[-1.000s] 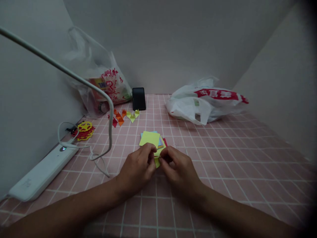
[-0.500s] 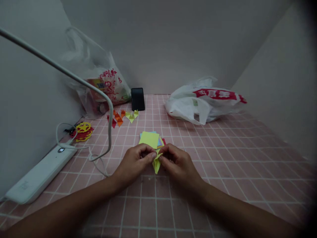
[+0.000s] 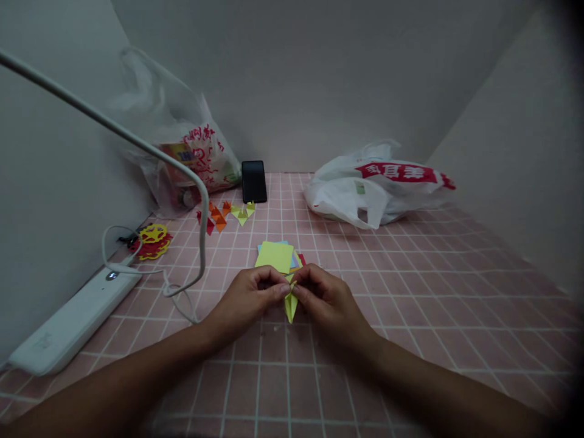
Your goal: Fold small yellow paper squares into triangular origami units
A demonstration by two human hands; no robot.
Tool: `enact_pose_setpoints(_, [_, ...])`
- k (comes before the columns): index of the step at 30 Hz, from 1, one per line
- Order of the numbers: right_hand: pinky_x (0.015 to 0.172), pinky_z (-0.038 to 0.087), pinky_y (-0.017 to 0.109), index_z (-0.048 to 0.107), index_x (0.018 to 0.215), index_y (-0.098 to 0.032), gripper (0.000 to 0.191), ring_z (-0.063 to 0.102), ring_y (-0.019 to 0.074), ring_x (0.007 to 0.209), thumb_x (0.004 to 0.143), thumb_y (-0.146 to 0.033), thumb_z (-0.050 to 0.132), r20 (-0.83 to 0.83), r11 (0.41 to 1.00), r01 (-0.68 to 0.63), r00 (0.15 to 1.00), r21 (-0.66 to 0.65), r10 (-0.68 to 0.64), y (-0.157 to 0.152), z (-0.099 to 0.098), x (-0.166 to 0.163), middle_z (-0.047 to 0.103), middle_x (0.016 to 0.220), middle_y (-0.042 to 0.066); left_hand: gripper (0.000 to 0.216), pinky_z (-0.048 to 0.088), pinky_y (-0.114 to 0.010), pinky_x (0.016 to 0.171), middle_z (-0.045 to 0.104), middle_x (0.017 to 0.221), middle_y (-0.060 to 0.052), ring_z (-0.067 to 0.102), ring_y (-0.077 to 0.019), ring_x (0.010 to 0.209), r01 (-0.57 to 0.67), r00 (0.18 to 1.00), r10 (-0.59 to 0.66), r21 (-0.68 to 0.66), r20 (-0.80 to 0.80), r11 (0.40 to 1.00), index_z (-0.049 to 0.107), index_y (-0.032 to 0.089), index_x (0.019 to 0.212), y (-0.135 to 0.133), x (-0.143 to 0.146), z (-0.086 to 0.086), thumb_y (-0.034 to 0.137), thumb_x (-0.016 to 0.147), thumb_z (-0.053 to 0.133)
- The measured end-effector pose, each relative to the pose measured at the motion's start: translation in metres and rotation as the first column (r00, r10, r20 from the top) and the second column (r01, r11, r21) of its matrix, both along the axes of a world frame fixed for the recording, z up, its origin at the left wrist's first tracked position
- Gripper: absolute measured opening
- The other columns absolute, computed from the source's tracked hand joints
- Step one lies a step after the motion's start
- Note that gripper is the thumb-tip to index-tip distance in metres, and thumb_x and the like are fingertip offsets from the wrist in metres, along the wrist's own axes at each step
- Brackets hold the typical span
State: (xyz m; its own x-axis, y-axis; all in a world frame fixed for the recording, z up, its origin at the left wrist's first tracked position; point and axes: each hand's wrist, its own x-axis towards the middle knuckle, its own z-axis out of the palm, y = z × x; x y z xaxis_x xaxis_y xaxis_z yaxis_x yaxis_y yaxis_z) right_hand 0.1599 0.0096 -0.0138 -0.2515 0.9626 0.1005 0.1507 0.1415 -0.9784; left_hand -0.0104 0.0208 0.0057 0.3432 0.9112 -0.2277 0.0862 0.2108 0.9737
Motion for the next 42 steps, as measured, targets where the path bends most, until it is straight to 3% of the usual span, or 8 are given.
enact_pose_setpoints(9, [0.059,0.041,0.025,0.057,0.082,-0.019,0.006,0.052,0.0126,0.066,0.088,-0.021,0.056,0.0,1.0,-0.004,1.0,-0.024,0.004,-0.001,-0.001,-0.001,0.059,0.075,0.0,0.015,0.042,-0.025,0.068,0.063,0.073,-0.001,0.055,-0.013,0.07,0.0,0.995,0.013,0.134,-0.103,0.991,0.066,0.014,0.076,0.001,-0.001,0.0,0.029,0.076,0.066])
enact_pose_setpoints(22, [0.061,0.042,0.025,0.058,0.084,-0.018,0.008,0.052,0.0133,0.068,0.089,-0.023,0.055,0.009,1.0,0.008,1.0,-0.016,-0.008,-0.001,-0.003,-0.001,0.059,0.076,0.001,0.019,0.044,-0.029,0.071,0.063,0.078,-0.004,0.057,-0.0166,0.075,0.029,0.962,0.071,0.354,-0.265,0.935,0.065,0.015,0.078,-0.005,0.0,-0.005,0.031,0.084,0.058])
enact_pose_setpoints(33, [0.058,0.04,0.026,0.056,0.079,-0.017,0.024,0.049,0.0128,0.063,0.095,-0.031,0.044,-0.024,0.997,-0.062,0.998,-0.04,0.061,0.001,0.008,0.001,0.054,0.069,0.0,0.018,0.043,-0.027,0.065,0.06,0.073,-0.002,0.054,-0.0148,0.068,0.04,0.96,0.056,0.333,-0.274,0.942,0.061,0.016,0.074,-0.005,0.0,0.0,0.03,0.085,0.056])
enact_pose_setpoints(36, [0.058,0.041,0.025,0.056,0.082,-0.017,0.019,0.05,0.0128,0.064,0.092,-0.032,0.05,-0.038,0.995,-0.069,0.997,-0.067,0.067,0.001,0.009,0.001,0.055,0.071,0.0,0.019,0.042,-0.027,0.065,0.059,0.072,-0.002,0.054,-0.0151,0.068,0.05,0.957,0.052,0.339,-0.286,0.939,0.06,0.016,0.072,-0.005,0.0,0.001,0.03,0.084,0.056])
enact_pose_setpoints(42, [0.056,0.037,0.025,0.055,0.074,-0.017,0.02,0.046,0.0121,0.061,0.09,-0.028,0.052,0.063,1.0,-0.022,0.998,-0.008,0.023,0.002,0.008,0.002,0.052,0.065,-0.001,0.019,0.041,-0.025,0.064,0.058,0.07,-0.001,0.052,-0.0143,0.068,0.098,0.949,0.023,0.362,-0.315,0.927,0.06,0.016,0.071,-0.006,0.001,0.001,0.027,0.085,0.055])
